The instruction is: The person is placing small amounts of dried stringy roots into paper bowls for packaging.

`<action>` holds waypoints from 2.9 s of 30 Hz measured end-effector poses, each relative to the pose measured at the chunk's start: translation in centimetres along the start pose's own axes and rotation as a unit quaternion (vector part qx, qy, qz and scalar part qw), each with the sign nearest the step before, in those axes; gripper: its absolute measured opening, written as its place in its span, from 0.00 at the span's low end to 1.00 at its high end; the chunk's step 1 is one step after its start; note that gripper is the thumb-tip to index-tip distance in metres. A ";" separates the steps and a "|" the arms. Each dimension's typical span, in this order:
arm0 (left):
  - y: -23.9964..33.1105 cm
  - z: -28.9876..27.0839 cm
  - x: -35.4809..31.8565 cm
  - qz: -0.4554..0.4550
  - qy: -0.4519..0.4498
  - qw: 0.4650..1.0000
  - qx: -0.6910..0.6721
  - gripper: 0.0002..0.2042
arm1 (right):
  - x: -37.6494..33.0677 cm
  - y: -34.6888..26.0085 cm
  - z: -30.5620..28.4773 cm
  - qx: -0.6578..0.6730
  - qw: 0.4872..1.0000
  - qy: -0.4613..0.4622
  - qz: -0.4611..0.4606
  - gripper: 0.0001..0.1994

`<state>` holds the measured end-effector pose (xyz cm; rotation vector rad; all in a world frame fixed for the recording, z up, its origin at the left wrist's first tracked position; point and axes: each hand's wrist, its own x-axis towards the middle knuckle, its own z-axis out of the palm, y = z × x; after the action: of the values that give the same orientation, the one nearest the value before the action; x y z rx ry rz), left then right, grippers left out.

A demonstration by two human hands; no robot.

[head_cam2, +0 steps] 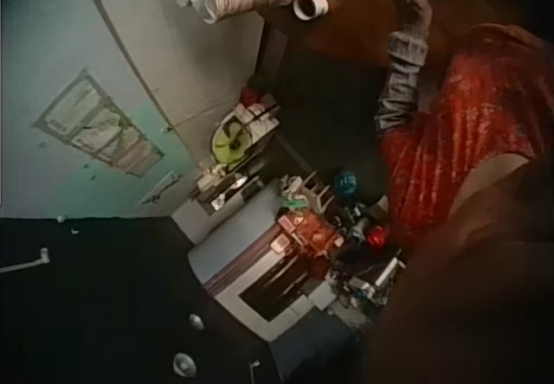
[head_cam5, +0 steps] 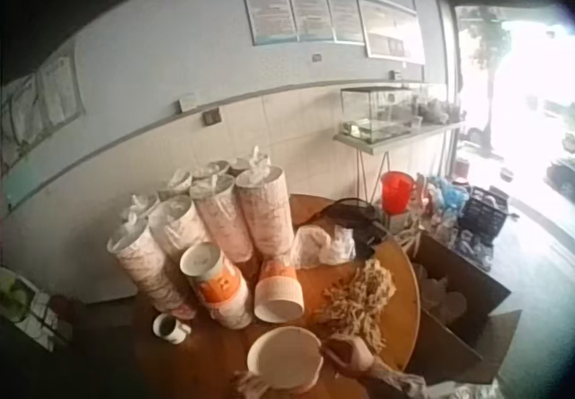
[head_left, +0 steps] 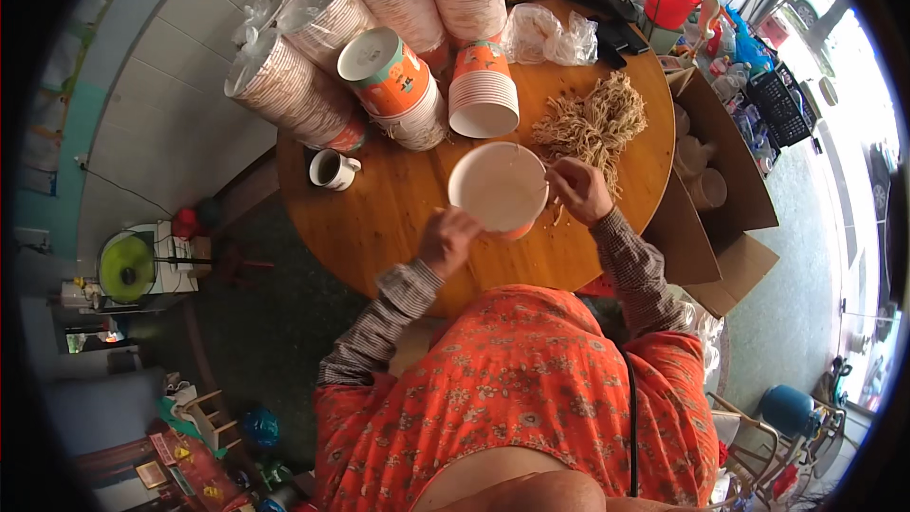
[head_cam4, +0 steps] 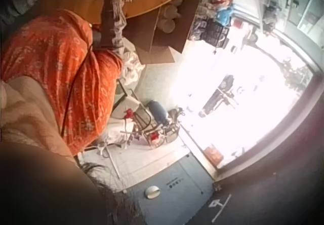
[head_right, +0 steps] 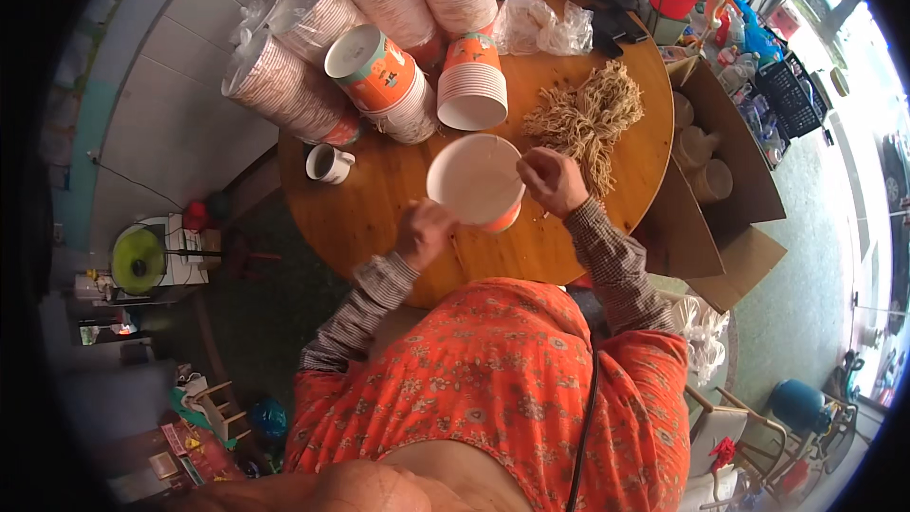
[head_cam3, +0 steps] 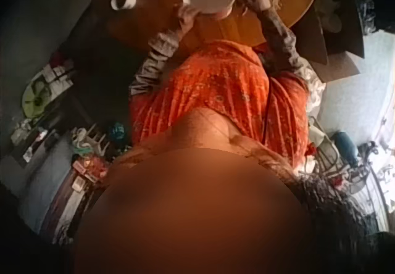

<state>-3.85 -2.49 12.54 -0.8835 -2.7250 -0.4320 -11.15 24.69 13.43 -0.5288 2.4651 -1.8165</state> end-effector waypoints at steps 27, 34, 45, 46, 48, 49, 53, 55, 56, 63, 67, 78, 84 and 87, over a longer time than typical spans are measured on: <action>-35.5 -1.4 10.4 -0.500 0.442 0.364 -0.650 0.06 | 17.9 -4.2 11.0 -0.153 0.940 0.017 -0.303 0.05; -33.8 6.0 6.2 -0.564 0.355 0.342 -0.662 0.02 | 14.2 8.7 9.8 -0.225 0.974 0.004 -0.032 0.07; -15.9 17.4 -9.1 -0.645 0.118 0.341 -0.674 0.05 | 19.6 13.7 9.7 -0.421 0.896 0.043 -0.131 0.11; -14.5 17.8 -10.8 -0.647 0.116 0.332 -0.676 0.05 | 20.0 13.8 9.9 -0.435 0.887 0.039 -0.148 0.09; -11.2 17.6 -11.6 -0.646 0.092 0.332 -0.681 0.05 | 20.3 14.6 9.1 -0.457 0.875 0.036 -0.154 0.08; -9.8 17.6 -13.1 -0.652 0.082 0.320 -0.683 0.05 | 20.5 14.2 9.3 -0.458 0.876 0.016 -0.153 0.07; -5.4 17.5 -15.6 -0.657 0.033 0.343 -0.670 0.04 | 21.2 13.7 9.3 -0.464 0.871 0.003 -0.159 0.08; -4.7 17.3 -15.9 -0.642 0.023 0.359 -0.677 0.04 | 21.3 13.4 9.2 -0.469 0.872 -0.008 -0.141 0.09; -4.2 17.0 -15.6 -0.626 0.015 0.375 -0.683 0.05 | 21.2 13.1 9.2 -0.469 0.872 -0.009 -0.140 0.09; -3.3 14.4 -10.2 -0.605 -0.008 0.489 -0.628 0.06 | 18.6 13.2 7.5 -0.456 0.878 -0.051 -0.134 0.16; -3.6 14.2 -7.8 -0.574 0.013 0.561 -0.597 0.09 | 15.4 13.0 7.3 -0.464 0.877 -0.014 -0.126 0.18; -4.0 13.1 -7.6 -0.532 0.049 0.637 -0.556 0.11 | -1.1 9.9 9.0 -0.059 0.992 -0.066 0.093 0.15; -1.9 11.6 -10.0 -0.584 0.035 0.631 -0.510 0.12 | -1.2 21.2 5.4 -0.107 0.975 0.101 0.170 0.09; -0.7 11.4 -11.4 -0.564 0.074 0.622 -0.538 0.13 | 1.5 22.4 3.4 -0.236 0.930 0.166 0.229 0.10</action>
<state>3.10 -5.03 -1.76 0.9540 -2.2301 -2.3039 -17.37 26.95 -8.25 0.3722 2.9218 -1.2129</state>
